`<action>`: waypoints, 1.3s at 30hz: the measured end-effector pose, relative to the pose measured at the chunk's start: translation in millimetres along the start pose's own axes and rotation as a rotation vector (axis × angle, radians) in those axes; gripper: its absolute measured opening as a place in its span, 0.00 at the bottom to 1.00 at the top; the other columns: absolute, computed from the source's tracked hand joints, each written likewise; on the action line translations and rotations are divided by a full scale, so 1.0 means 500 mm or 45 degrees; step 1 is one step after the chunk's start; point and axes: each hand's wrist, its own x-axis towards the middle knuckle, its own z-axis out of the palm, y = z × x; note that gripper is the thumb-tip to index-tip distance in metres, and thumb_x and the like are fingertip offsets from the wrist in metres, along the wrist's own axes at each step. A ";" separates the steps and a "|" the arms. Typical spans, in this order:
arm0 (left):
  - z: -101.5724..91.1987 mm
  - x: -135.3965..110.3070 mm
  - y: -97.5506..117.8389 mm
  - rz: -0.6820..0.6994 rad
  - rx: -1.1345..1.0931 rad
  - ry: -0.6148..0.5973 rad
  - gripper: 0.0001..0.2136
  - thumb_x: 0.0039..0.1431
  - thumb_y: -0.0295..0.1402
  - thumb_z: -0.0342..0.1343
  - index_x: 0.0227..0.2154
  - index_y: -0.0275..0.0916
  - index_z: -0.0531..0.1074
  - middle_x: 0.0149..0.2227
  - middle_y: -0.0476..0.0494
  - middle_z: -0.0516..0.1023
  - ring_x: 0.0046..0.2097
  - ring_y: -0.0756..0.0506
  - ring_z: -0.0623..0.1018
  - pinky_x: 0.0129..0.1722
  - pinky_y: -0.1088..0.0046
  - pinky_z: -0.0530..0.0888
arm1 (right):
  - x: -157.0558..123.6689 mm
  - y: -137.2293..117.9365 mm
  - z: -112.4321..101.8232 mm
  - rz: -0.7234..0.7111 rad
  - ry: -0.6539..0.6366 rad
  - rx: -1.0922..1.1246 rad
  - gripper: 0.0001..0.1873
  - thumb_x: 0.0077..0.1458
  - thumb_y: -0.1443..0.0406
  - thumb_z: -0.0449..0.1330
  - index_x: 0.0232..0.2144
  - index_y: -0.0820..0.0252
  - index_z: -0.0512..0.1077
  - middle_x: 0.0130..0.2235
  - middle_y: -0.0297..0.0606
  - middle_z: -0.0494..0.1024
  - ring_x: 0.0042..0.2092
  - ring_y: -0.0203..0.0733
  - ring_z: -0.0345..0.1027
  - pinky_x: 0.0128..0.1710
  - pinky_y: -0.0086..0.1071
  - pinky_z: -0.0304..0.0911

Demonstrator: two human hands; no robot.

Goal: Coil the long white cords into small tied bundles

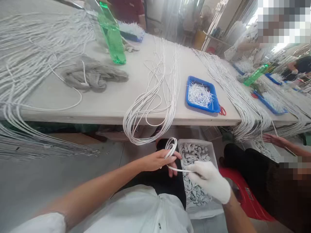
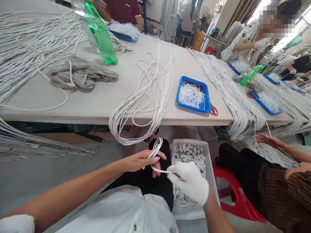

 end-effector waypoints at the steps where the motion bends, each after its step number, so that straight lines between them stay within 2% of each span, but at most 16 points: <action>1: 0.000 -0.001 0.002 -0.024 0.055 -0.011 0.21 0.64 0.48 0.44 0.48 0.35 0.64 0.25 0.44 0.78 0.23 0.50 0.74 0.26 0.76 0.67 | -0.003 0.002 -0.016 0.022 0.022 0.021 0.08 0.58 0.68 0.56 0.36 0.56 0.75 0.27 0.31 0.74 0.28 0.34 0.66 0.30 0.28 0.58; 5: 0.002 -0.011 0.008 -0.111 0.072 -0.065 0.21 0.64 0.47 0.44 0.44 0.34 0.72 0.15 0.51 0.69 0.19 0.52 0.69 0.23 0.77 0.64 | -0.015 0.026 -0.072 0.147 0.140 0.116 0.06 0.58 0.65 0.58 0.36 0.56 0.75 0.30 0.33 0.76 0.30 0.35 0.69 0.32 0.28 0.61; 8: 0.006 -0.027 0.010 -0.177 -0.194 -0.171 0.18 0.61 0.43 0.52 0.44 0.33 0.73 0.11 0.56 0.62 0.14 0.54 0.59 0.20 0.77 0.63 | -0.022 0.090 -0.091 0.281 0.298 0.208 0.08 0.55 0.61 0.61 0.36 0.56 0.76 0.34 0.36 0.78 0.34 0.39 0.71 0.34 0.29 0.64; 12: -0.003 -0.050 0.033 0.049 -0.709 -0.127 0.10 0.59 0.35 0.55 0.39 0.33 0.74 0.09 0.61 0.54 0.12 0.57 0.51 0.16 0.80 0.59 | -0.018 0.194 -0.032 0.443 0.608 0.268 0.18 0.59 0.56 0.53 0.40 0.61 0.75 0.34 0.40 0.78 0.31 0.40 0.70 0.30 0.32 0.66; 14: -0.014 -0.052 0.050 0.320 -0.842 0.058 0.08 0.61 0.35 0.53 0.38 0.37 0.74 0.14 0.57 0.65 0.14 0.56 0.61 0.20 0.78 0.67 | -0.008 0.196 0.032 0.366 0.369 0.242 0.22 0.62 0.55 0.47 0.39 0.63 0.76 0.29 0.39 0.77 0.26 0.39 0.68 0.26 0.33 0.64; 16: -0.023 -0.044 0.062 0.449 -0.761 0.226 0.08 0.61 0.36 0.55 0.39 0.39 0.73 0.32 0.47 0.78 0.28 0.50 0.77 0.34 0.69 0.75 | 0.001 0.146 0.088 0.253 0.139 0.244 0.20 0.60 0.55 0.51 0.32 0.60 0.78 0.23 0.35 0.74 0.23 0.38 0.66 0.23 0.31 0.63; 18: -0.023 -0.031 0.060 0.376 -0.467 0.308 0.09 0.59 0.34 0.56 0.41 0.38 0.73 0.49 0.38 0.74 0.46 0.43 0.77 0.47 0.64 0.72 | 0.005 0.067 0.101 0.066 -0.123 0.168 0.14 0.59 0.58 0.54 0.35 0.56 0.78 0.25 0.34 0.75 0.26 0.38 0.68 0.27 0.30 0.63; 20: -0.015 -0.018 0.047 0.199 -0.178 0.238 0.11 0.61 0.35 0.55 0.43 0.35 0.72 0.48 0.35 0.76 0.46 0.44 0.77 0.45 0.69 0.72 | 0.006 0.006 0.060 -0.057 -0.189 0.019 0.13 0.59 0.60 0.54 0.41 0.55 0.76 0.28 0.35 0.76 0.29 0.38 0.68 0.30 0.31 0.62; 22: -0.004 -0.015 0.035 -0.003 -0.056 0.044 0.14 0.63 0.39 0.51 0.44 0.34 0.71 0.34 0.39 0.80 0.33 0.48 0.79 0.33 0.75 0.73 | 0.002 0.002 -0.010 -0.020 -0.033 0.013 0.12 0.60 0.61 0.55 0.40 0.54 0.76 0.28 0.35 0.76 0.29 0.37 0.68 0.33 0.30 0.62; 24: 0.000 -0.020 0.034 -0.134 -0.096 -0.095 0.16 0.65 0.41 0.47 0.44 0.33 0.70 0.21 0.45 0.77 0.20 0.50 0.74 0.23 0.77 0.69 | -0.011 0.059 -0.060 0.172 0.278 0.152 0.11 0.57 0.59 0.58 0.40 0.55 0.76 0.34 0.37 0.78 0.34 0.39 0.70 0.36 0.31 0.64; 27: -0.012 -0.034 0.050 -0.094 -0.301 -0.048 0.17 0.65 0.41 0.46 0.35 0.31 0.73 0.11 0.51 0.68 0.13 0.52 0.67 0.23 0.73 0.70 | -0.034 0.196 -0.035 0.492 0.784 0.326 0.19 0.58 0.54 0.55 0.43 0.58 0.76 0.40 0.42 0.79 0.44 0.47 0.71 0.44 0.39 0.66; 28: -0.019 -0.038 0.055 -0.038 -0.389 -0.003 0.17 0.64 0.41 0.48 0.32 0.31 0.73 0.10 0.53 0.65 0.12 0.52 0.65 0.24 0.72 0.71 | -0.039 0.237 -0.003 0.547 0.762 0.344 0.22 0.58 0.52 0.54 0.44 0.60 0.76 0.43 0.45 0.78 0.48 0.49 0.70 0.49 0.43 0.64; 32: -0.040 -0.043 0.057 0.115 -0.579 0.152 0.13 0.61 0.39 0.52 0.29 0.33 0.72 0.08 0.58 0.59 0.11 0.55 0.58 0.21 0.75 0.68 | -0.046 0.308 0.137 0.569 0.069 0.455 0.21 0.51 0.51 0.59 0.40 0.58 0.78 0.43 0.45 0.79 0.48 0.55 0.70 0.51 0.48 0.63; 34: -0.037 -0.042 0.051 0.090 -0.553 0.153 0.12 0.61 0.37 0.53 0.30 0.32 0.72 0.09 0.57 0.60 0.12 0.56 0.56 0.20 0.77 0.65 | -0.045 0.293 0.162 0.588 0.044 0.578 0.22 0.51 0.54 0.60 0.46 0.59 0.75 0.41 0.44 0.79 0.44 0.53 0.72 0.46 0.45 0.66; 37: -0.017 -0.041 0.050 -0.004 -0.460 0.053 0.10 0.61 0.35 0.53 0.33 0.31 0.73 0.12 0.52 0.67 0.13 0.56 0.59 0.19 0.78 0.63 | -0.034 0.249 0.144 0.583 0.203 0.929 0.30 0.51 0.58 0.62 0.56 0.57 0.65 0.44 0.42 0.76 0.35 0.43 0.71 0.34 0.37 0.69; 39: -0.001 -0.040 0.055 -0.065 -0.399 -0.039 0.10 0.59 0.34 0.54 0.36 0.30 0.72 0.17 0.47 0.72 0.15 0.54 0.65 0.18 0.78 0.62 | -0.017 0.228 0.132 0.489 0.173 1.221 0.36 0.49 0.60 0.64 0.59 0.53 0.59 0.46 0.41 0.74 0.28 0.36 0.68 0.27 0.33 0.67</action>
